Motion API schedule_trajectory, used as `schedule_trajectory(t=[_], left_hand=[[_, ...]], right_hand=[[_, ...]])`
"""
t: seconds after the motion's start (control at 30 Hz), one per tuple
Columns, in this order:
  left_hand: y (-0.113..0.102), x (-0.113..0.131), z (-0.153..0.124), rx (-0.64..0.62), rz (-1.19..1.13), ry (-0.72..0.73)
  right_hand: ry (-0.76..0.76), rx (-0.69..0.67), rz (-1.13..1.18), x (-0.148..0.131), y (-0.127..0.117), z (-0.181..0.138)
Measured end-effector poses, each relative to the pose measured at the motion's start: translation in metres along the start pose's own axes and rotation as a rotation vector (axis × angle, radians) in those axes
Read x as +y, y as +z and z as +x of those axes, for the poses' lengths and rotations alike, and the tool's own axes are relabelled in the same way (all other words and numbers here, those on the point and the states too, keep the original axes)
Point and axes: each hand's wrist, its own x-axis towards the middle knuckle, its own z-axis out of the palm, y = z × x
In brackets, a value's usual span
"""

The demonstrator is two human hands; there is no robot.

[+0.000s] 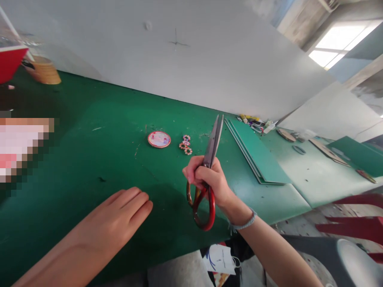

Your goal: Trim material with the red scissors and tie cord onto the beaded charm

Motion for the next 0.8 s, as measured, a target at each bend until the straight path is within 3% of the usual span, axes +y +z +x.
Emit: schedule_trajectory(t=[0.27, 0.6, 0.8], left_hand=[[-0.003, 0.002, 0.001, -0.029, 0.039, -0.005], [0.003, 0.028, 0.024, 0.014, 0.048, -0.003], [0.01, 0.039, 0.036, 0.024, -0.019, 0.079]], right_hand=[[-0.072, 0.062, -0.103, 0.005, 0.002, -0.015], [-0.206, 0.239, 0.017, 0.017, -0.004, -0.025], [-0.258, 0.279, 0.078, 0.019, -0.007, -0.026]])
